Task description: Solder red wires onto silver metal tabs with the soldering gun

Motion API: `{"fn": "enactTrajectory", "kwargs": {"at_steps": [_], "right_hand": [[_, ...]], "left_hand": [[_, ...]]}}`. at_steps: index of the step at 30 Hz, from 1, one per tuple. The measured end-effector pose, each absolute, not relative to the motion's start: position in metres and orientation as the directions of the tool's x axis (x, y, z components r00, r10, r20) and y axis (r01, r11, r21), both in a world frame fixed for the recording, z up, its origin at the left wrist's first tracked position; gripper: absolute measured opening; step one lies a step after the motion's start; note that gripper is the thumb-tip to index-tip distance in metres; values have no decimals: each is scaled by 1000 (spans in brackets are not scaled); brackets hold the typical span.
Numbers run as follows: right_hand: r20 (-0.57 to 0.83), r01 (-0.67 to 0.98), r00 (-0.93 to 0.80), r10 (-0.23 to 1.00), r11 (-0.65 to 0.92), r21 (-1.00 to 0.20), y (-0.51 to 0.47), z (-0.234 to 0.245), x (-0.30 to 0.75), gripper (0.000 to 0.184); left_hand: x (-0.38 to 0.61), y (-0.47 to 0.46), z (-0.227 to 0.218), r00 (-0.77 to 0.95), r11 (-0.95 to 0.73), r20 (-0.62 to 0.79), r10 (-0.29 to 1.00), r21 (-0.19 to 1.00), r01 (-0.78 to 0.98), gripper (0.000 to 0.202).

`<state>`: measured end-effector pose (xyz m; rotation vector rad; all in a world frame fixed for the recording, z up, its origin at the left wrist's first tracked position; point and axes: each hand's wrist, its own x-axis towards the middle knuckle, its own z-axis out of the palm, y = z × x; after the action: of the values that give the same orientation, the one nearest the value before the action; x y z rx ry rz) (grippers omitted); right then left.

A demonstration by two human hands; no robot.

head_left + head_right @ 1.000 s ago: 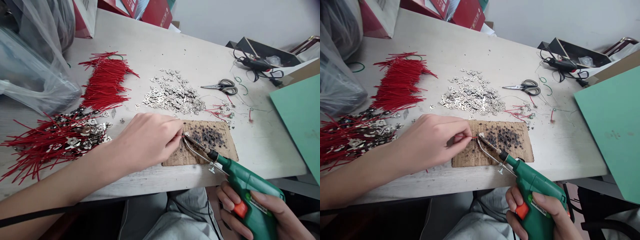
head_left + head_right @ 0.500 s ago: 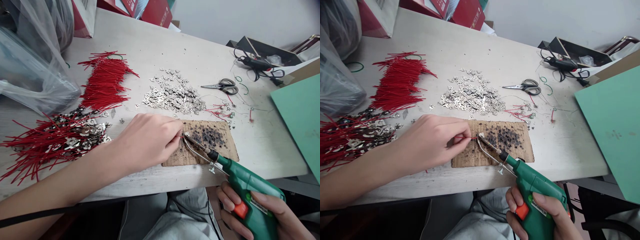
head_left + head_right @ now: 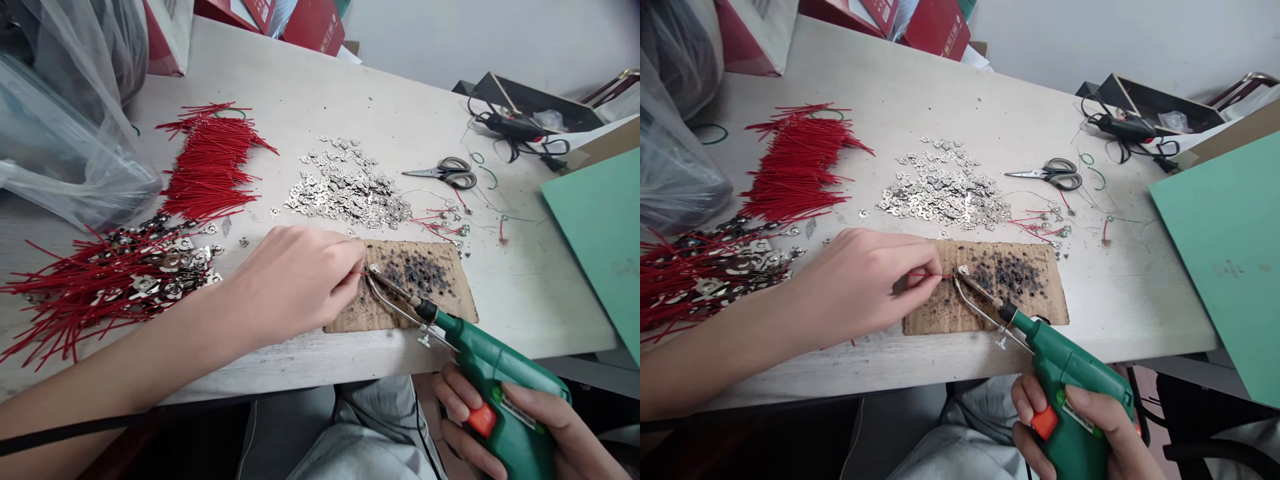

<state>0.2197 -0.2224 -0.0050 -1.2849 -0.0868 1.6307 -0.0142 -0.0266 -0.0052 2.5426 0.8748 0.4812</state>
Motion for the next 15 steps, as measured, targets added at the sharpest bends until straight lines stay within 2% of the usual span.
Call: {"fn": "enactTrajectory", "kwargs": {"at_steps": [8,15], "right_hand": [[-665,-639,99,740,-464,-613,-221,-5,219,28],[-702,-659,101,705,-481,-579,-221,-5,220,29]], "left_hand": [[-14,-27,-7,746,-719,175,642,476,507,15],[-14,-27,-6,742,-719,185,644,478,505,15]]}}
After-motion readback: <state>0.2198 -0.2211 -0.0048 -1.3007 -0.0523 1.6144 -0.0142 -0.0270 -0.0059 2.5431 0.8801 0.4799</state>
